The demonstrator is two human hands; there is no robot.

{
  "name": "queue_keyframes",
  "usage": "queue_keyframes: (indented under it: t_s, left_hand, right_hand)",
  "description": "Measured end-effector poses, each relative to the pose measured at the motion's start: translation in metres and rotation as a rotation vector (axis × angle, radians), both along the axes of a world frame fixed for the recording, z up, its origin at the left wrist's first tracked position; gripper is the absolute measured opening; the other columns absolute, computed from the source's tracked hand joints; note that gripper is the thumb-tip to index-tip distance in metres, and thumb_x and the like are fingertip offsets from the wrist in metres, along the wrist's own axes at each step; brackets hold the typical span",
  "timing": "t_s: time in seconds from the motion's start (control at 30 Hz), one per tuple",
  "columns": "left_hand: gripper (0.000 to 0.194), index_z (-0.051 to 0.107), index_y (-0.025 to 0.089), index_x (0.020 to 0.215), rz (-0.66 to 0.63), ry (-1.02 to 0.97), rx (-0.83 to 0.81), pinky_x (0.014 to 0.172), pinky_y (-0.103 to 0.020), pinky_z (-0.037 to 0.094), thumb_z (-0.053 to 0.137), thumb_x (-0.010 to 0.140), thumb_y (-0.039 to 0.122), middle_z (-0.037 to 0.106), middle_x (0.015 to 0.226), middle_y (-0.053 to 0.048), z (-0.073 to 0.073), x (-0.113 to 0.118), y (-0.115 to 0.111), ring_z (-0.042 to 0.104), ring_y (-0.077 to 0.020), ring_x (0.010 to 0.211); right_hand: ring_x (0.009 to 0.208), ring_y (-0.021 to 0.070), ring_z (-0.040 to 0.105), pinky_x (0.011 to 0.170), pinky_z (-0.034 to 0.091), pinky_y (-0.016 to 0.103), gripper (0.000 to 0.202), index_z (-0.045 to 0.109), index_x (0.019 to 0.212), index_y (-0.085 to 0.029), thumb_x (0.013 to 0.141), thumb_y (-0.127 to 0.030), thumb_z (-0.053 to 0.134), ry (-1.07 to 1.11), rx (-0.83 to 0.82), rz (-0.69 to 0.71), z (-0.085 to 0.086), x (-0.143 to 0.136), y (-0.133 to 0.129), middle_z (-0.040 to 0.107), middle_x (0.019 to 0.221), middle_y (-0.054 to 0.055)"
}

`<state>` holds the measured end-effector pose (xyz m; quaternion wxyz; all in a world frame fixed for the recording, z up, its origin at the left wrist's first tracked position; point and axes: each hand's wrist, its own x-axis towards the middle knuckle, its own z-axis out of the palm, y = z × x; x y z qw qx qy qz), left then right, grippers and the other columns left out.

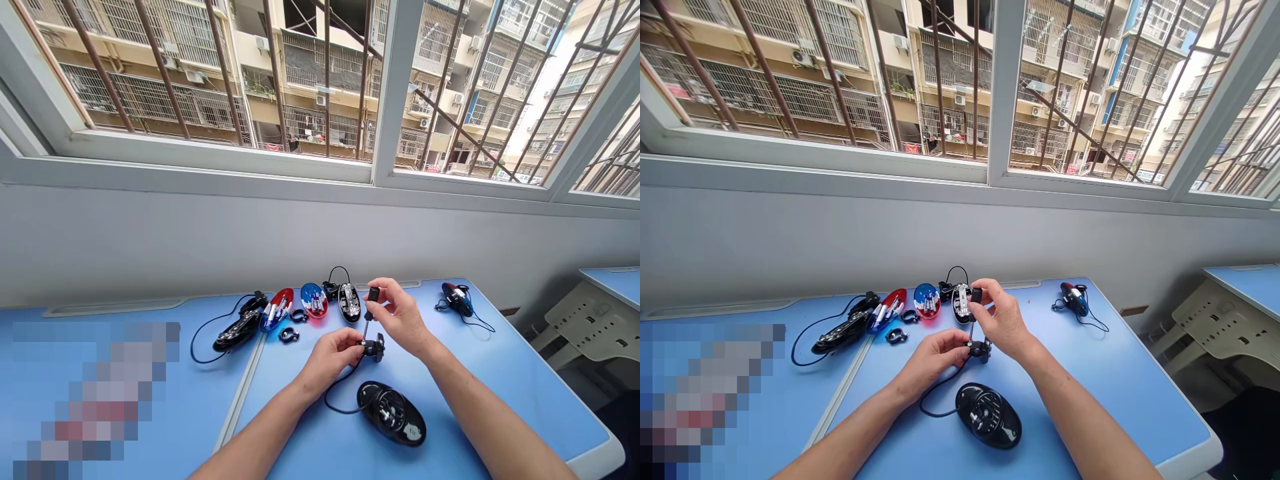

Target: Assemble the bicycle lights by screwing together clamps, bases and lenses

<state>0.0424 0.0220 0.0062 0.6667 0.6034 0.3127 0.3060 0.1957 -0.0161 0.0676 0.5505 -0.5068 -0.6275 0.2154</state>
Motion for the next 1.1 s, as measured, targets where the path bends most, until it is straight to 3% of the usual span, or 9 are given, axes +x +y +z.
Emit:
queue_keyframes:
  t_s: [0.17, 0.43, 1.1]
  left_hand:
    - [0.025, 0.065, 0.014, 0.076, -0.017, 0.009, 0.004, 0.061, -0.026, 0.043, 0.075, 0.058, 0.028, 0.065, 0.066, 0.000, -0.0014, -0.0015, 0.0015, 0.055, -0.0136, 0.061]
    - [0.025, 0.066, 0.015, 0.078, -0.007, 0.033, 0.017, 0.060, -0.026, 0.044, 0.071, 0.060, 0.030, 0.067, 0.069, -0.001, -0.0010, 0.0011, 0.0012, 0.058, -0.0169, 0.067]
    - [0.021, 0.064, 0.017, 0.076, -0.025, 0.087, 0.084, 0.055, -0.025, 0.041, 0.068, 0.060, 0.030, 0.063, 0.065, 0.000, -0.0027, 0.0000, 0.0026, 0.055, -0.0158, 0.060]
  right_hand:
    - [0.074, 0.0155, 0.061, 0.059, 0.052, 0.027, 0.023, 0.052, 0.102, -0.023, 0.079, -0.022, 0.056, 0.005, -0.019, 0.011, 0.0000, -0.0010, -0.0004, 0.067, 0.085, 0.003]
    - [0.073, 0.0149, 0.061, 0.058, 0.052, 0.026, 0.021, 0.053, 0.099, -0.024, 0.078, -0.022, 0.058, 0.008, 0.007, -0.002, 0.0035, 0.0020, -0.0014, 0.065, 0.082, 0.001]
    - [0.072, 0.0155, 0.063, 0.057, 0.048, 0.025, 0.020, 0.053, 0.100, -0.024, 0.080, -0.024, 0.057, -0.114, 0.019, -0.036, 0.0034, -0.0010, -0.0053, 0.065, 0.080, 0.000]
